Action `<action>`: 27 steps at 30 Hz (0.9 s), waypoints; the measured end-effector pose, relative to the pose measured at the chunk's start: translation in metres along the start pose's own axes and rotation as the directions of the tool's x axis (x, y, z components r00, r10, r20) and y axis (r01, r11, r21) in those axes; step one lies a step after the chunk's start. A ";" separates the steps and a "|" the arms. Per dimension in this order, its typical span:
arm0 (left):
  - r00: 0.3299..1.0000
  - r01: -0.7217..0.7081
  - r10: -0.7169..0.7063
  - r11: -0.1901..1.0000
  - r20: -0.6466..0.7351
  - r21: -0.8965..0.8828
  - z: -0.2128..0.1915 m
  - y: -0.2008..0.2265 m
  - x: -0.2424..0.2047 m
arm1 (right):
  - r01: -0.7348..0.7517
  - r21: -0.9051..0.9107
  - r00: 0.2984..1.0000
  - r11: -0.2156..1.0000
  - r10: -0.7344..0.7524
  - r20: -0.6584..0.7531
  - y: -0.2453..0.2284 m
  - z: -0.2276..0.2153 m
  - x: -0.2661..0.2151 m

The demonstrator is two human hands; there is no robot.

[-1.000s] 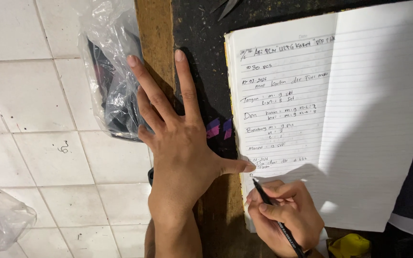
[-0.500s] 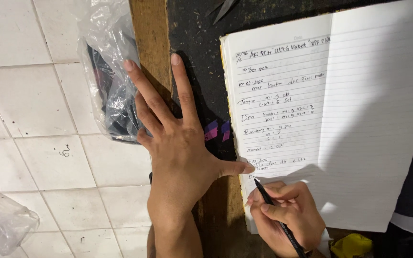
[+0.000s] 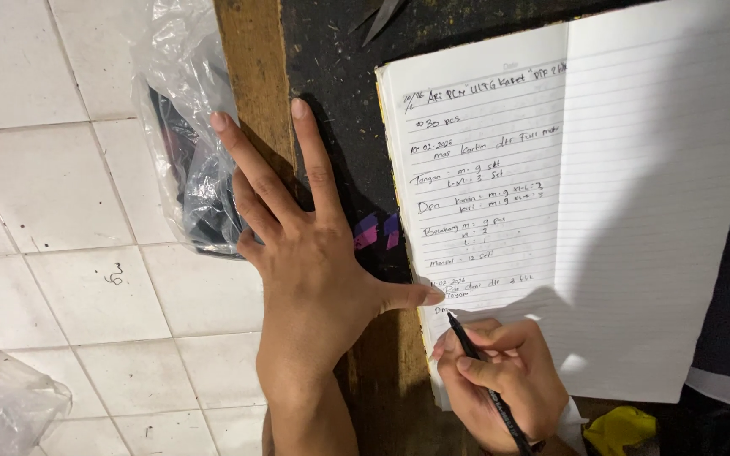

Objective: The person opens a notebook, flips through several pages, and writes entries with a pen on a lined page. The person briefly pauses to look around the room before resuming writing.

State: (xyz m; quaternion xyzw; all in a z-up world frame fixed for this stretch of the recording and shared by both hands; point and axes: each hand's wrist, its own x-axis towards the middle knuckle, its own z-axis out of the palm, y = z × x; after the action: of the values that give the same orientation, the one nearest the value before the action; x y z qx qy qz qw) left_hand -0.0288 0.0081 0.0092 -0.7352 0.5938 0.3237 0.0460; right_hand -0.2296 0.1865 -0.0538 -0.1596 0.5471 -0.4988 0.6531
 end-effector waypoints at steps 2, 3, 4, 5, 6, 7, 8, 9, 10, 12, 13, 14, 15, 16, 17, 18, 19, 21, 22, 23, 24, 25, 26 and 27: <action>1.000 -0.008 0.008 1.000 -0.010 0.026 0.002 -0.001 0.000 | -0.045 0.139 0.999 0.989 0.048 -0.019 -0.001 0.000 -0.001; 1.000 -0.015 0.016 0.998 -0.018 0.053 0.003 -0.001 -0.001 | -0.087 0.277 0.995 0.957 0.100 -0.032 -0.002 0.000 -0.001; 1.000 -0.017 0.018 0.998 -0.018 0.053 0.002 -0.001 -0.001 | -0.086 0.277 0.995 0.957 0.099 -0.033 -0.010 0.006 0.002; 1.000 -0.011 0.011 1.000 -0.006 0.004 0.001 -0.001 -0.001 | -0.056 0.326 0.991 0.944 0.014 0.130 -0.019 0.013 0.006; 1.000 -0.007 0.007 0.999 -0.002 -0.047 0.000 0.000 -0.001 | -0.031 0.377 0.954 0.926 -0.085 0.289 -0.028 0.019 0.012; 1.000 -0.011 0.010 0.999 -0.010 -0.049 0.000 0.001 -0.001 | -0.026 0.376 0.952 0.926 -0.092 0.293 -0.034 0.017 0.014; 1.000 -0.006 0.006 0.999 -0.003 -0.047 -0.001 0.001 -0.002 | -0.023 0.436 0.952 0.900 -0.114 0.285 -0.041 0.016 0.016; 1.000 -0.002 0.002 0.999 0.004 -0.044 -0.001 0.002 -0.002 | -0.021 0.494 0.952 0.869 -0.134 0.276 -0.046 0.014 0.017; 1.000 -0.001 0.001 0.999 0.007 -0.043 -0.002 0.002 -0.003 | -0.022 0.495 0.953 0.869 -0.132 0.274 -0.046 0.005 0.015; 1.000 -0.009 0.010 0.994 0.012 -0.109 -0.001 0.002 -0.004 | 0.005 0.079 1.000 0.997 -0.007 0.021 -0.047 -0.015 0.008; 1.000 -0.007 0.010 0.994 0.028 -0.109 -0.002 0.006 -0.007 | -0.003 0.077 1.000 0.997 0.002 0.009 -0.046 -0.015 0.004; 0.998 0.040 -0.035 0.991 0.045 -0.126 -0.004 0.011 -0.007 | -0.003 0.029 1.000 1.000 0.003 -0.015 -0.045 -0.014 0.006; 0.995 0.087 -0.079 0.986 0.062 -0.143 -0.006 0.016 -0.006 | -0.004 -0.019 0.999 1.000 0.003 -0.040 -0.045 -0.013 0.007; 0.996 0.079 -0.071 0.986 0.057 -0.145 0.003 0.020 -0.006 | 0.005 -0.020 0.999 1.000 -0.006 -0.040 -0.044 -0.007 0.010; 0.996 0.087 -0.087 0.995 0.006 0.051 0.012 0.024 -0.006 | 0.262 -0.349 0.965 0.900 -0.244 0.095 -0.044 -0.001 0.012; 0.994 0.105 -0.096 0.964 -0.050 0.243 0.022 0.028 -0.007 | 0.497 -0.591 0.865 0.635 -0.411 0.286 -0.044 0.004 0.014; 0.994 0.103 -0.092 0.965 -0.055 0.241 0.018 0.030 -0.007 | 0.503 -0.591 0.862 0.631 -0.417 0.288 -0.047 0.007 0.013; 0.994 0.092 -0.097 0.990 0.040 0.107 0.013 0.031 -0.006 | 0.545 -0.616 0.835 0.570 -0.437 0.335 -0.052 0.012 0.014; 0.994 0.089 -0.095 0.990 0.048 0.113 0.016 0.031 -0.006 | 0.537 -0.618 0.840 0.575 -0.435 0.325 -0.055 0.018 0.017; 0.996 0.092 -0.091 0.963 -0.016 0.252 0.019 0.031 -0.005 | 0.588 -0.671 0.792 0.452 -0.492 0.362 -0.058 0.022 0.020; 0.994 0.104 -0.081 0.919 -0.075 0.381 0.023 0.031 -0.006 | 0.621 -0.716 0.743 0.320 -0.532 0.406 -0.063 0.026 0.022; 0.995 0.100 -0.082 0.918 -0.062 0.384 0.023 0.031 -0.009 | 0.610 -0.722 0.752 0.325 -0.525 0.399 -0.064 0.026 0.019; 0.995 0.098 -0.091 0.952 -0.037 0.291 0.021 0.033 -0.009 | 0.617 -0.721 0.749 0.316 -0.518 0.414 -0.065 0.027 0.021; 0.995 0.099 -0.098 0.976 -0.012 0.195 0.019 0.034 -0.008 | 0.624 -0.719 0.745 0.307 -0.510 0.429 -0.066 0.028 0.023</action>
State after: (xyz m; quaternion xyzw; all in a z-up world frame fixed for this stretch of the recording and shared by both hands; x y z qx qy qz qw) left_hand -0.0680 0.0136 0.0097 -0.7560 0.5856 0.2604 0.1334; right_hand -0.2388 0.1279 -0.0068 -0.6594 0.5809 -0.3640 0.3087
